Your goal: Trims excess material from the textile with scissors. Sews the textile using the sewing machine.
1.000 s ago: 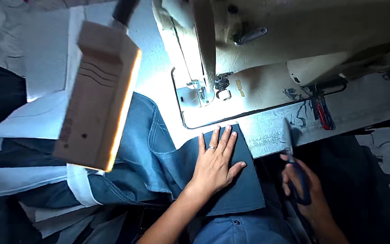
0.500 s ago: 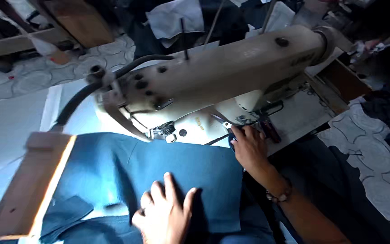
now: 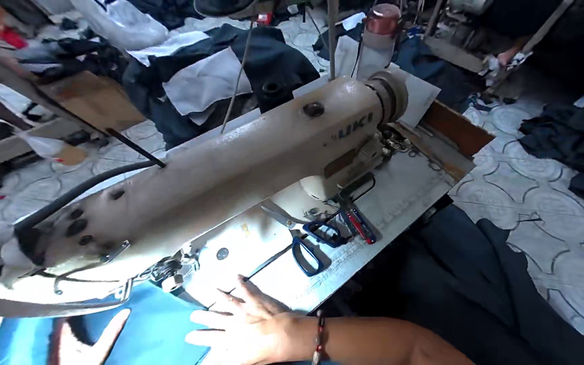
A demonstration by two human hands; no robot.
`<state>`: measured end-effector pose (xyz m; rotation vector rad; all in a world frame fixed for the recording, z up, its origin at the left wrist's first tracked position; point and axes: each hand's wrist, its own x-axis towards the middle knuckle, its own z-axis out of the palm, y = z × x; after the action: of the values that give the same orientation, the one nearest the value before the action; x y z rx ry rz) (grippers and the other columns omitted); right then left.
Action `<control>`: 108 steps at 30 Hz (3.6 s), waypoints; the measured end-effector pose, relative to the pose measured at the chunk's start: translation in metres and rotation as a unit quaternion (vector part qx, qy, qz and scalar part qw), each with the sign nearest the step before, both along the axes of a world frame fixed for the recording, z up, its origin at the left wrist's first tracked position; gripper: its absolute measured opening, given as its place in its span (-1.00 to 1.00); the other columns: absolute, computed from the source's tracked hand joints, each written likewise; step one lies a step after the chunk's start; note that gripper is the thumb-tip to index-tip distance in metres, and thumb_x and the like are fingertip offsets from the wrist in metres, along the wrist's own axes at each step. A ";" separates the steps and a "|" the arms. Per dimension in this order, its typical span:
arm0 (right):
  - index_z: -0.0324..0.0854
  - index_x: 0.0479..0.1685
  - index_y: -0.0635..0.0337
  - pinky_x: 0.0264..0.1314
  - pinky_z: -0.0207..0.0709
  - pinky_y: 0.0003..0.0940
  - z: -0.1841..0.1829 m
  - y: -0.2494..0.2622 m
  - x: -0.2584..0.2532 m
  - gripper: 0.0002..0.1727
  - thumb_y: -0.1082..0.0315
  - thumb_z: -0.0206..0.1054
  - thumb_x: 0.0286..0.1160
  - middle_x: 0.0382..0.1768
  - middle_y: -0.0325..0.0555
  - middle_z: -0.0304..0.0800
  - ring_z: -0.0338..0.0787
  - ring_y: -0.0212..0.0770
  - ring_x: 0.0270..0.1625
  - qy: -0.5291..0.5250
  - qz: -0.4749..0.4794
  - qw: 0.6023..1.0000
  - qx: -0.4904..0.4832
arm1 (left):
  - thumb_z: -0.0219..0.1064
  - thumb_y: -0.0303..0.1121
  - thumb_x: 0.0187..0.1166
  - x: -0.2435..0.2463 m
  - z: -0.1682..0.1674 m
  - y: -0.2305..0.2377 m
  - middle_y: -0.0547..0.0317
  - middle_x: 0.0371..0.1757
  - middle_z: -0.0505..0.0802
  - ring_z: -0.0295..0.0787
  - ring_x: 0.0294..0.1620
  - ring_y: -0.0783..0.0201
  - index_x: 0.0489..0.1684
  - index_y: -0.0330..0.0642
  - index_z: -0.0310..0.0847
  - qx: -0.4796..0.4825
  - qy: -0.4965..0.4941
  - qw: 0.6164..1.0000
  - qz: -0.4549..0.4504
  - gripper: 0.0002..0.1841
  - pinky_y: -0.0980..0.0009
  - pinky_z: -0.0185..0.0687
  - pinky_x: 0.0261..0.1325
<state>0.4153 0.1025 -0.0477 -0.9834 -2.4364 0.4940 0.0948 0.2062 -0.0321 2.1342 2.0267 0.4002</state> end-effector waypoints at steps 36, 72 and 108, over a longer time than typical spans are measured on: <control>0.54 0.63 0.05 0.69 -0.06 0.58 0.000 -0.011 -0.009 -0.18 -0.35 -0.17 0.72 0.65 0.04 0.53 0.39 0.28 0.74 -0.091 -0.130 0.986 0.060 | 0.25 0.34 0.47 0.039 0.030 -0.140 -0.07 0.64 0.61 0.36 0.73 -0.27 0.48 -0.09 0.68 -0.033 -0.079 0.987 -0.137 -0.23 -0.37 0.09 0.70; 0.84 0.22 0.07 0.39 0.34 0.40 0.033 0.025 -0.022 -0.50 0.27 0.15 0.31 0.33 0.02 0.82 0.64 0.32 0.50 -0.058 -0.090 0.987 0.121 | 0.24 -0.24 0.44 0.053 0.015 -0.140 -0.03 0.27 0.89 0.68 0.47 -0.28 0.06 -0.19 0.89 0.086 -0.119 0.987 -0.070 -0.61 -0.32 0.42 0.51; 0.52 -0.08 0.27 -0.09 0.86 -0.25 0.057 0.025 -0.073 -0.62 0.52 -0.29 0.77 -0.32 -0.05 0.90 0.94 -0.17 -0.27 0.487 -0.174 0.605 -0.606 | -0.14 -0.26 0.84 0.077 0.058 -0.124 0.21 -0.26 0.76 0.78 -0.21 0.33 -0.10 -0.04 0.45 -0.025 -0.833 0.444 0.329 -0.76 0.35 0.75 -0.12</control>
<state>0.3420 0.1276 0.0097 -1.0770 -0.6417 1.9844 0.1717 0.0826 0.0259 -0.0458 1.0982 1.5608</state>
